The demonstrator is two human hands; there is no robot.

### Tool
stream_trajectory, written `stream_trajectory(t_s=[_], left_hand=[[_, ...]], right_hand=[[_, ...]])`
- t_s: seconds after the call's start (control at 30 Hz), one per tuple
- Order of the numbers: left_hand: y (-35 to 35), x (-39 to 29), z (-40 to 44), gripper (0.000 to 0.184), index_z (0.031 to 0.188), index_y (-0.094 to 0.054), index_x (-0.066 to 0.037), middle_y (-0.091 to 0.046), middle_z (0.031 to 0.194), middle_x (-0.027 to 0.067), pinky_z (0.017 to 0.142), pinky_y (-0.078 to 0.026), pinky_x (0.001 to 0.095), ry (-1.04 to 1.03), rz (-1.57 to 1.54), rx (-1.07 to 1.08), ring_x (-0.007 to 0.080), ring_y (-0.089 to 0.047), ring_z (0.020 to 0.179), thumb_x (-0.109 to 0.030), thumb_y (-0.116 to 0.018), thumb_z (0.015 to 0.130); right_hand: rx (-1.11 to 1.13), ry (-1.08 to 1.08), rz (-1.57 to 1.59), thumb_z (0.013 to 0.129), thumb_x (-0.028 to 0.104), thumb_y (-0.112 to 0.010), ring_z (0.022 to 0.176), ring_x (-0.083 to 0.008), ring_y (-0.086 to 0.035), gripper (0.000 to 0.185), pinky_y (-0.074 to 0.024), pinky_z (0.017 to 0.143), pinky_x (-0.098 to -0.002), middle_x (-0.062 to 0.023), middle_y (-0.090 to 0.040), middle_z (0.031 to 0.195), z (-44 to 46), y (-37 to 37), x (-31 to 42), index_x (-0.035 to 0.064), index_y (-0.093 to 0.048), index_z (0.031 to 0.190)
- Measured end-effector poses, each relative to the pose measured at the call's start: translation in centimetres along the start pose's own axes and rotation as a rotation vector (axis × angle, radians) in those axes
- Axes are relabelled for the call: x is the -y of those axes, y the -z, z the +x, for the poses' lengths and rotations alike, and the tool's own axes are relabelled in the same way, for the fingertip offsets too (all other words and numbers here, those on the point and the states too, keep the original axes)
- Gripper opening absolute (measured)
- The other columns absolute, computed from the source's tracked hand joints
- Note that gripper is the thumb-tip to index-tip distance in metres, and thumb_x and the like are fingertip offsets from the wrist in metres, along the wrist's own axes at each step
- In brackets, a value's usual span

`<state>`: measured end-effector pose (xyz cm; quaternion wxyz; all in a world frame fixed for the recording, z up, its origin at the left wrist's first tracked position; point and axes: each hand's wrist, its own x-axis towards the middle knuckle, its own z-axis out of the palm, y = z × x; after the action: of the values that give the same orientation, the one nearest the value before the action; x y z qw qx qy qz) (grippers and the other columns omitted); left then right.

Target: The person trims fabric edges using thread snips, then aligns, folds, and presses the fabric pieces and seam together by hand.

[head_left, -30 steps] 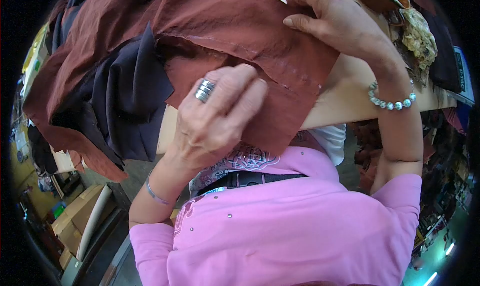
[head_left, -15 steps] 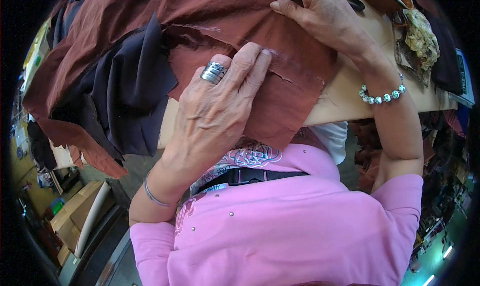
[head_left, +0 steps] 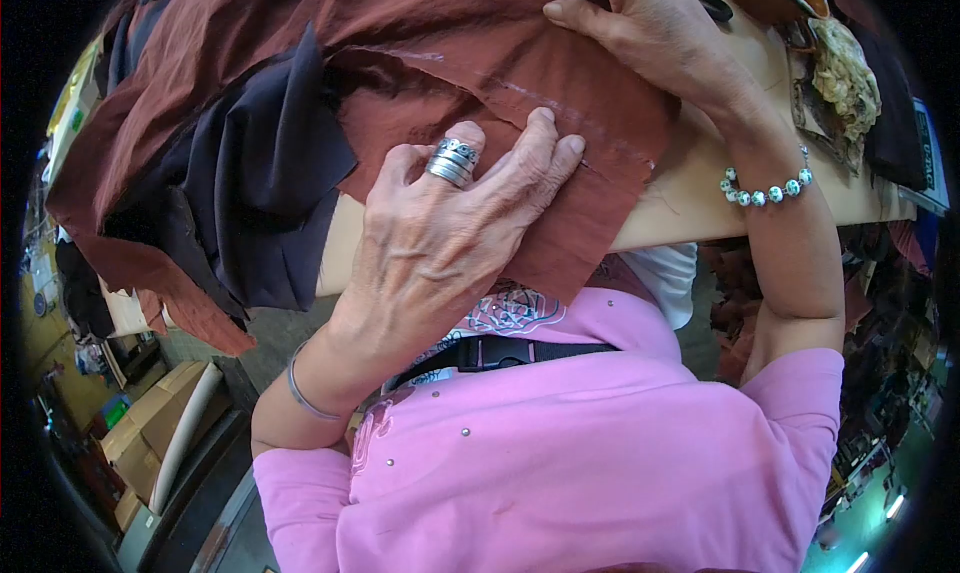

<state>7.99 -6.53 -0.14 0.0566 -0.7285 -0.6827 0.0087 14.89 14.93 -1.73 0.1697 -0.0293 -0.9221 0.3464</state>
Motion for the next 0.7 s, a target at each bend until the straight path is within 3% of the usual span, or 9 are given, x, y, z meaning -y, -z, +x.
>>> stream_trajectory(t_s=[0.17, 0.23, 0.3, 0.47, 0.7], left_hand=[[-0.6, 1.2, -0.4, 0.047, 0.118, -0.061, -0.014, -0.057, 0.118, 0.0087, 0.077, -0.051, 0.0339, 0.001, -0.218, -0.188, 0.0265, -0.059, 0.092, -0.005, -0.057, 0.072], [-1.8, 2.0, -1.0, 0.043, 0.113, -0.062, -0.009, -0.058, 0.114, 0.0093, 0.077, -0.051, 0.0339, 0.052, -0.261, -0.285, 0.0267, -0.06, 0.093, -0.004, -0.058, 0.07], [-2.8, 2.3, -1.4, 0.041, 0.109, -0.061, -0.004, -0.056, 0.111, 0.0092, 0.077, -0.052, 0.0332, 0.115, -0.233, -0.347, 0.0253, -0.06, 0.094, -0.006, -0.058, 0.069], [-2.4, 2.3, -1.4, 0.039, 0.11, -0.06, -0.002, -0.054, 0.113, 0.0092, 0.076, -0.052, 0.0306, 0.106, -0.196, -0.313, 0.0239, -0.059, 0.093, -0.005, -0.056, 0.071], [-1.4, 2.2, -0.2, 0.045, 0.118, -0.055, 0.002, -0.05, 0.119, 0.0098, 0.074, -0.051, 0.0306, 0.074, -0.073, -0.186, 0.0233, -0.057, 0.085, -0.004, -0.054, 0.073]], right_hand=[[0.067, 0.078, -0.109, 0.082, 0.001, -0.057, 0.081, -0.0258, -0.06, 0.051, -0.0472, 0.076, -0.0356, -0.016, -0.062, 0.087, 0.3, 0.8, 0.1, 0.01, -0.047, 0.131], [0.264, -0.264, -0.058, 0.083, 0.003, -0.056, 0.079, -0.0257, -0.06, 0.051, -0.0476, 0.074, -0.0369, -0.0179, -0.062, 0.089, 1.9, 2.8, 3.5, 0.0104, -0.045, 0.133], [0.296, -0.382, -0.029, 0.084, 0.003, -0.056, 0.076, -0.0255, -0.061, 0.053, -0.0479, 0.073, -0.0374, -0.0191, -0.063, 0.091, 2.5, 2.7, 4.4, 0.0106, -0.043, 0.135], [0.062, -0.168, 0.027, 0.084, -0.001, -0.054, 0.072, -0.0241, -0.06, 0.054, -0.0484, 0.07, -0.0353, -0.0186, -0.063, 0.091, 2.2, -0.5, 1.1, 0.0099, -0.042, 0.135], [0.0, -0.101, 0.084, 0.083, -0.006, -0.052, 0.078, -0.0215, -0.061, 0.053, -0.0488, 0.074, -0.0313, -0.0196, -0.063, 0.105, 1.7, -0.7, 1.0, 0.0088, -0.044, 0.133]])
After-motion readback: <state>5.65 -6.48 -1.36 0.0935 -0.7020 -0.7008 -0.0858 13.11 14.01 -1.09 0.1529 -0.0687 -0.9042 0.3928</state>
